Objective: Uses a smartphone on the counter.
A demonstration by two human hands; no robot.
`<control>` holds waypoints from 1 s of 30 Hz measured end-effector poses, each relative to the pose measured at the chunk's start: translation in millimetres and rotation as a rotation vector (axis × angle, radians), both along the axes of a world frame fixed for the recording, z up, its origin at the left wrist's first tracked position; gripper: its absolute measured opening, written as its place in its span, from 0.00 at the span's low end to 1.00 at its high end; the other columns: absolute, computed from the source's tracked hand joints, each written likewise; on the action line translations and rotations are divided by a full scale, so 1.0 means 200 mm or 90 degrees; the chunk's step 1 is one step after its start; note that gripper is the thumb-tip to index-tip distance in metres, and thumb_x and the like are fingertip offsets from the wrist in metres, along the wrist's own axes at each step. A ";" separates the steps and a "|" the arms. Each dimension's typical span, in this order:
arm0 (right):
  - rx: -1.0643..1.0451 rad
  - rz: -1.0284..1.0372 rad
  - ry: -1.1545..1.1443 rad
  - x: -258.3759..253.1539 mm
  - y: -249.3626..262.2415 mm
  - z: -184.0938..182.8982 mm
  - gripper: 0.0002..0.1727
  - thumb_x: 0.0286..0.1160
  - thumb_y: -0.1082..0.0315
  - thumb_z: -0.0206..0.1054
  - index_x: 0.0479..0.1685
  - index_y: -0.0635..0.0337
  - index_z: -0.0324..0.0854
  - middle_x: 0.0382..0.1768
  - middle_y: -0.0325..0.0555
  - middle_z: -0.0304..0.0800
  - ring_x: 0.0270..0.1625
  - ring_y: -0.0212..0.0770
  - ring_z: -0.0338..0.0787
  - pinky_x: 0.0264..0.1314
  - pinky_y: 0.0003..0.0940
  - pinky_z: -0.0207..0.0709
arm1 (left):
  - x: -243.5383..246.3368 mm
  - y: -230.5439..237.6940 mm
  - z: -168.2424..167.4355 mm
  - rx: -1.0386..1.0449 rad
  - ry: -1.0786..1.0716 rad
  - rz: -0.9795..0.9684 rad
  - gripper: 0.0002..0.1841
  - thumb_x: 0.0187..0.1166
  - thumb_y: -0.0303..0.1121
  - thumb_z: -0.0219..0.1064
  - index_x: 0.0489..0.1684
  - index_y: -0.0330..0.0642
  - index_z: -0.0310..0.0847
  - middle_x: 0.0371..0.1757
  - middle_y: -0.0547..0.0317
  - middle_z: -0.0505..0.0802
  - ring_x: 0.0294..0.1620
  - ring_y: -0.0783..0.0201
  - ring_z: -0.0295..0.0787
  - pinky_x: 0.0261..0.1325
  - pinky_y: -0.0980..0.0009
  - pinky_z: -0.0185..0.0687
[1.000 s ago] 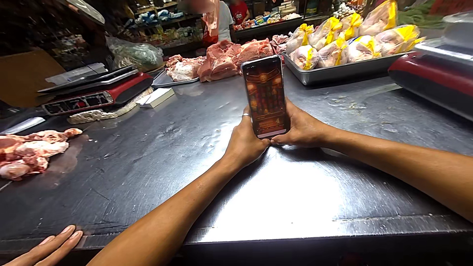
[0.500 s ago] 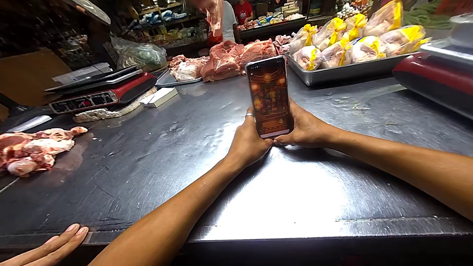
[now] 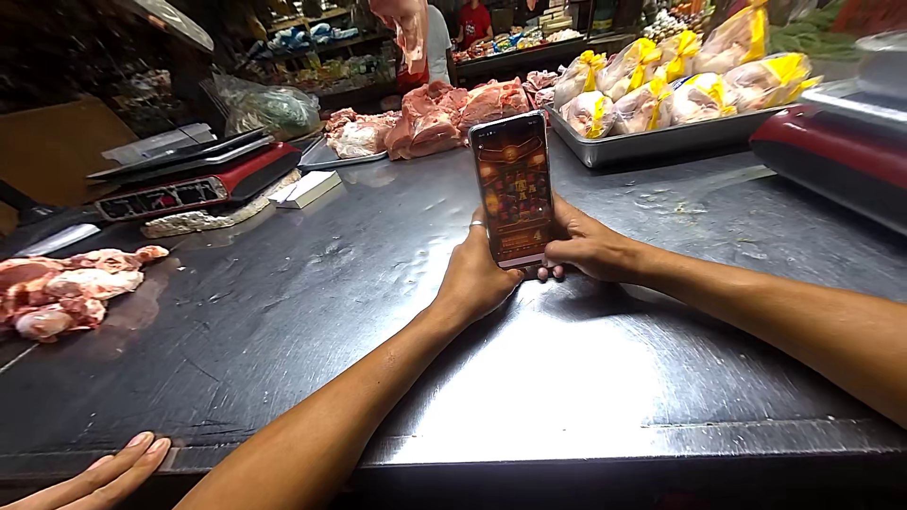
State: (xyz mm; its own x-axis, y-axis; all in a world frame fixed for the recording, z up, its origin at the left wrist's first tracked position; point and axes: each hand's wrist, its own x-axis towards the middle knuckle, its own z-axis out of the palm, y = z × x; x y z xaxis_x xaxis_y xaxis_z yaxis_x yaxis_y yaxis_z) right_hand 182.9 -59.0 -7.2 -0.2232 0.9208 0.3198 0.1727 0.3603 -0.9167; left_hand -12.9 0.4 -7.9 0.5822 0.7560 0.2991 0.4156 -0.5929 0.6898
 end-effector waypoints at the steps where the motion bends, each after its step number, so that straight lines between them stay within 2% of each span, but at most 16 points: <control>1: -0.015 0.013 0.017 0.01 0.00 0.01 0.34 0.68 0.75 0.53 0.80 0.49 0.59 0.44 0.42 0.89 0.27 0.33 0.88 0.19 0.25 0.80 | 0.00 0.00 0.00 -0.003 0.002 0.001 0.54 0.56 0.27 0.86 0.87 0.48 0.52 0.48 0.54 0.95 0.49 0.60 0.96 0.55 0.53 0.91; 3: -0.040 0.027 0.040 0.02 0.01 0.02 0.31 0.72 0.74 0.48 0.80 0.48 0.59 0.47 0.43 0.89 0.30 0.34 0.90 0.20 0.26 0.82 | 0.00 0.00 0.01 -0.005 0.009 0.003 0.55 0.56 0.27 0.87 0.88 0.46 0.52 0.47 0.51 0.95 0.49 0.58 0.95 0.55 0.51 0.91; 6: -0.039 0.007 0.035 0.01 0.00 0.02 0.31 0.75 0.76 0.48 0.80 0.47 0.61 0.45 0.43 0.89 0.28 0.33 0.88 0.20 0.24 0.80 | 0.00 0.00 0.01 -0.012 0.013 0.006 0.55 0.55 0.27 0.87 0.88 0.48 0.52 0.47 0.53 0.95 0.49 0.59 0.96 0.55 0.53 0.91; 8: -0.023 -0.001 0.019 0.00 -0.01 0.01 0.32 0.71 0.78 0.54 0.79 0.49 0.61 0.44 0.44 0.90 0.27 0.34 0.88 0.21 0.25 0.81 | 0.00 0.00 0.00 -0.012 0.005 0.005 0.54 0.55 0.27 0.87 0.87 0.49 0.53 0.48 0.55 0.95 0.49 0.60 0.95 0.55 0.54 0.91; 9: -0.012 -0.006 0.010 -0.01 -0.01 0.00 0.37 0.65 0.80 0.58 0.79 0.49 0.60 0.45 0.44 0.90 0.28 0.35 0.88 0.23 0.27 0.82 | 0.00 0.00 0.00 -0.010 0.001 0.003 0.54 0.56 0.27 0.87 0.87 0.48 0.53 0.48 0.54 0.95 0.49 0.60 0.95 0.55 0.54 0.91; 11: 0.020 -0.007 -0.009 -0.01 0.01 -0.02 0.46 0.54 0.83 0.69 0.81 0.50 0.58 0.52 0.44 0.91 0.38 0.37 0.93 0.32 0.30 0.88 | 0.00 0.00 0.00 -0.002 -0.005 0.001 0.54 0.56 0.28 0.87 0.88 0.47 0.52 0.47 0.55 0.95 0.48 0.61 0.96 0.54 0.55 0.92; 13: 0.049 0.005 -0.023 0.00 0.02 -0.03 0.52 0.50 0.85 0.76 0.82 0.51 0.56 0.59 0.41 0.90 0.52 0.35 0.94 0.49 0.31 0.92 | 0.00 0.00 0.00 -0.002 -0.009 -0.002 0.54 0.57 0.29 0.88 0.88 0.47 0.52 0.48 0.55 0.95 0.49 0.62 0.95 0.56 0.55 0.91; 18: 0.088 -0.004 -0.053 0.01 0.05 -0.04 0.55 0.45 0.83 0.82 0.83 0.55 0.56 0.63 0.42 0.88 0.63 0.33 0.91 0.67 0.31 0.88 | 0.00 -0.02 0.01 -0.002 0.005 0.008 0.54 0.56 0.27 0.86 0.88 0.48 0.53 0.49 0.53 0.95 0.50 0.60 0.95 0.55 0.53 0.91; 30: 0.083 -0.058 -0.104 0.01 0.05 -0.03 0.55 0.43 0.80 0.84 0.82 0.55 0.57 0.61 0.40 0.89 0.61 0.30 0.91 0.67 0.30 0.87 | 0.00 -0.02 0.01 -0.002 0.010 0.012 0.54 0.56 0.28 0.87 0.87 0.49 0.53 0.49 0.54 0.94 0.50 0.60 0.95 0.55 0.53 0.91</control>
State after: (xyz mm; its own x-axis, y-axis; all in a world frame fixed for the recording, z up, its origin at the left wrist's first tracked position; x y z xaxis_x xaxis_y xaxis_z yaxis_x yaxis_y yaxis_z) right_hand 184.0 -48.5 -13.3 -0.1997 0.8924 0.4046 0.3517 0.4506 -0.8205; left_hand -13.6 -2.7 -6.7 0.5723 0.7679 0.2876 0.4376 -0.5826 0.6849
